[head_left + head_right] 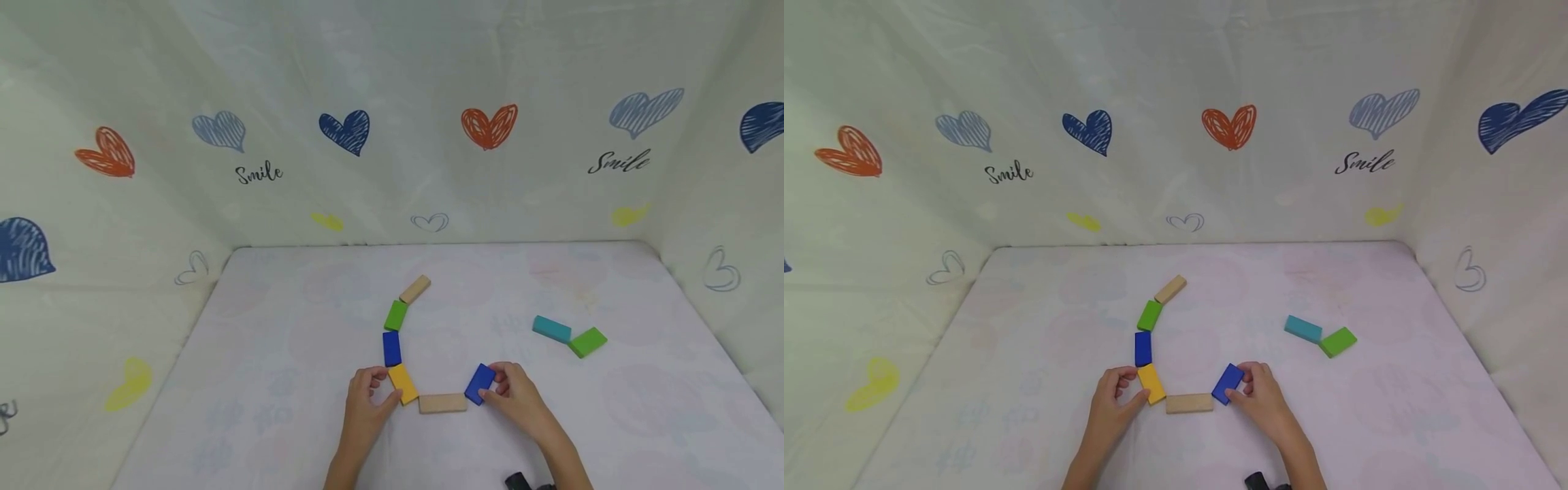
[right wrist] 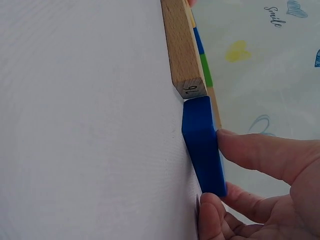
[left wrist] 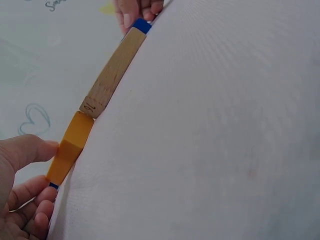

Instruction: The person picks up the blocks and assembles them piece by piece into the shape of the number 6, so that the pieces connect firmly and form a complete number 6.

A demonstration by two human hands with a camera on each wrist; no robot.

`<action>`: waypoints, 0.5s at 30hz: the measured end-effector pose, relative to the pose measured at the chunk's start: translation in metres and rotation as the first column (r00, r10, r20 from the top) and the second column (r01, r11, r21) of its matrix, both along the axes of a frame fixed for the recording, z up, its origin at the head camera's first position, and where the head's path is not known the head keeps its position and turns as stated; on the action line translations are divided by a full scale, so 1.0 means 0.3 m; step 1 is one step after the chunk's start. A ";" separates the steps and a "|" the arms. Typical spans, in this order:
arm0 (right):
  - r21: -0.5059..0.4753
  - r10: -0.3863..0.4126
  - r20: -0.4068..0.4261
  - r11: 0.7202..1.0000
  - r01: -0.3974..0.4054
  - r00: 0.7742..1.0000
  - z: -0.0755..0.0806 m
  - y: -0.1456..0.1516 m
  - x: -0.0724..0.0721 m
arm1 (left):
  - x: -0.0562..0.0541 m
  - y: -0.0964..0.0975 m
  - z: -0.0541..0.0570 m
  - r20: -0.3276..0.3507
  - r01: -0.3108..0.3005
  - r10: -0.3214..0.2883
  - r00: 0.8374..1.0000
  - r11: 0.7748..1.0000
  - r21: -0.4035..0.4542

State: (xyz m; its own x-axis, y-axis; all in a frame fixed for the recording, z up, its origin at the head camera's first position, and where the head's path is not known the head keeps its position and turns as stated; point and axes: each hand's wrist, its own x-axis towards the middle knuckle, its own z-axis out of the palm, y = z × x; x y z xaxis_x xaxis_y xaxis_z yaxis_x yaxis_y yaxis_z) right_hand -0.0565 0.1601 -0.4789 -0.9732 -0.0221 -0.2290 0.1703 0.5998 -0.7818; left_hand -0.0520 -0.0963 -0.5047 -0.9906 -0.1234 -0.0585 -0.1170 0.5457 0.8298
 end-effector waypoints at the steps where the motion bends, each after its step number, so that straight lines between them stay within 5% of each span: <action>1: -0.002 -0.001 0.001 1.000 0.001 1.000 0.001 0.000 0.000 | 0.001 0.000 0.001 0.000 0.001 -0.001 1.000 1.000 0.000; 15: -0.005 -0.006 0.001 1.000 0.006 1.000 -0.003 0.002 0.000 | -0.001 0.004 -0.001 0.006 -0.004 0.004 1.000 1.000 0.009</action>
